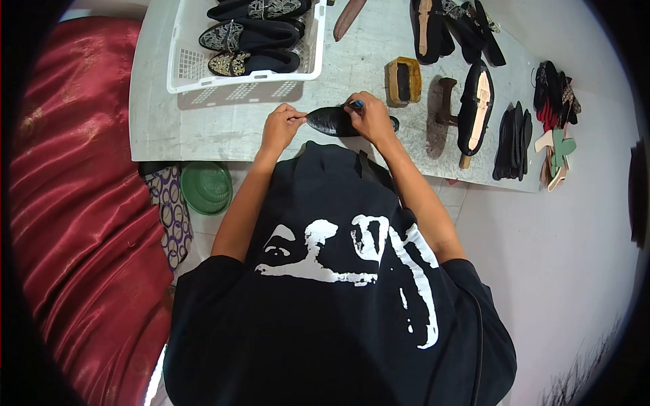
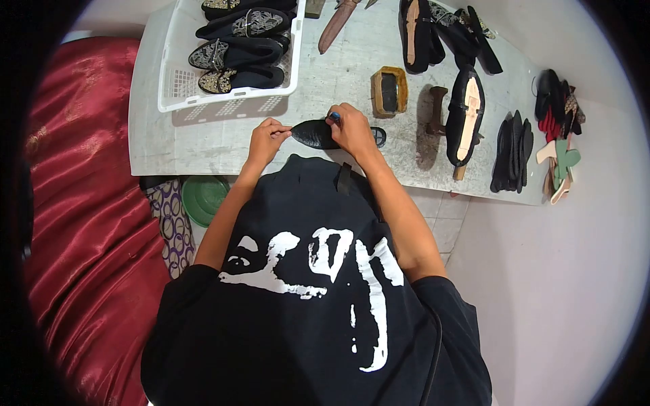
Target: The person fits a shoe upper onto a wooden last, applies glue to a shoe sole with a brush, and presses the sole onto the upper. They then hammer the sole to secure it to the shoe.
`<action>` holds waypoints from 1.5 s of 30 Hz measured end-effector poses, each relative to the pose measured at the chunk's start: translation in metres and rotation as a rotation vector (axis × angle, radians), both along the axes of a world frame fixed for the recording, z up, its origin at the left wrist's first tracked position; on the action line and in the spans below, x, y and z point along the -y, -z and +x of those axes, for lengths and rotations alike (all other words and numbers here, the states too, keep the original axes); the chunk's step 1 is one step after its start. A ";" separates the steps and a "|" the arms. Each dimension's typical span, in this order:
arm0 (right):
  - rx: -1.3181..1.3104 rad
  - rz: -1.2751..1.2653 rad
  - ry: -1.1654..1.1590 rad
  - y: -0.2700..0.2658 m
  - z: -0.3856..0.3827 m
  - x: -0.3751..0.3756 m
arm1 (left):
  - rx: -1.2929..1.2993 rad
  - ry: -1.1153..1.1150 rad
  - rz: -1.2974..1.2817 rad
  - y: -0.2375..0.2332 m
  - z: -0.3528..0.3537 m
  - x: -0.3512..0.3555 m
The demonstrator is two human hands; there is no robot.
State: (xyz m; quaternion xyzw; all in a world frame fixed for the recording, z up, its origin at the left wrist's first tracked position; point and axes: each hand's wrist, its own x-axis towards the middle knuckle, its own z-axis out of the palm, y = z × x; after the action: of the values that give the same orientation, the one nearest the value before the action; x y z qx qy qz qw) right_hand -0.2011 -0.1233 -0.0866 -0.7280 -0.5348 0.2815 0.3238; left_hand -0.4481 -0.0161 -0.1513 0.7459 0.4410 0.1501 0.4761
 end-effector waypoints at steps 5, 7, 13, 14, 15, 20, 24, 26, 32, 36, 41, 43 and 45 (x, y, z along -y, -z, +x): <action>0.134 0.050 -0.223 0.000 -0.014 0.019 | 0.008 0.003 0.000 0.001 -0.001 0.000; 0.115 0.018 -0.327 -0.009 -0.023 0.028 | 0.012 0.004 0.007 0.003 -0.001 0.001; -0.113 -0.201 -0.126 0.006 -0.008 0.009 | 0.004 0.002 0.001 0.001 -0.001 0.000; -0.144 -0.242 -0.084 0.008 -0.003 0.004 | 0.002 0.006 0.005 0.001 -0.001 0.000; -0.118 -0.161 -0.071 0.007 -0.001 -0.001 | 0.004 0.007 0.000 0.001 -0.001 0.000; 0.050 0.060 -0.133 0.004 -0.002 -0.004 | -0.009 0.004 0.008 0.001 0.000 0.001; 0.120 0.109 -0.361 -0.010 -0.018 0.016 | 0.011 0.012 -0.002 0.004 -0.001 0.000; 0.107 0.081 -0.415 -0.014 -0.025 0.024 | 0.002 0.016 -0.001 0.002 -0.001 0.000; -0.031 -0.016 -0.262 0.001 -0.012 0.008 | -0.006 0.010 0.006 0.004 -0.001 -0.001; 0.096 0.019 -0.209 -0.008 0.003 -0.016 | -0.012 0.007 -0.007 0.002 -0.002 0.000; 0.102 0.057 -0.406 -0.009 -0.016 0.002 | 0.002 0.000 -0.024 0.007 -0.002 0.000; 0.049 0.054 -0.429 -0.008 -0.027 0.013 | 0.002 0.006 -0.013 0.007 -0.001 -0.001; -0.003 0.016 -0.407 -0.002 -0.029 0.015 | 0.000 0.004 -0.008 0.008 -0.004 0.001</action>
State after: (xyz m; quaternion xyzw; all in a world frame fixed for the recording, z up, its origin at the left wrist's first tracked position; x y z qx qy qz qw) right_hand -0.2301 -0.1386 -0.0847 -0.6020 -0.6725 0.3379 0.2667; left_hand -0.4517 -0.0168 -0.1595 0.7448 0.4402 0.1475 0.4792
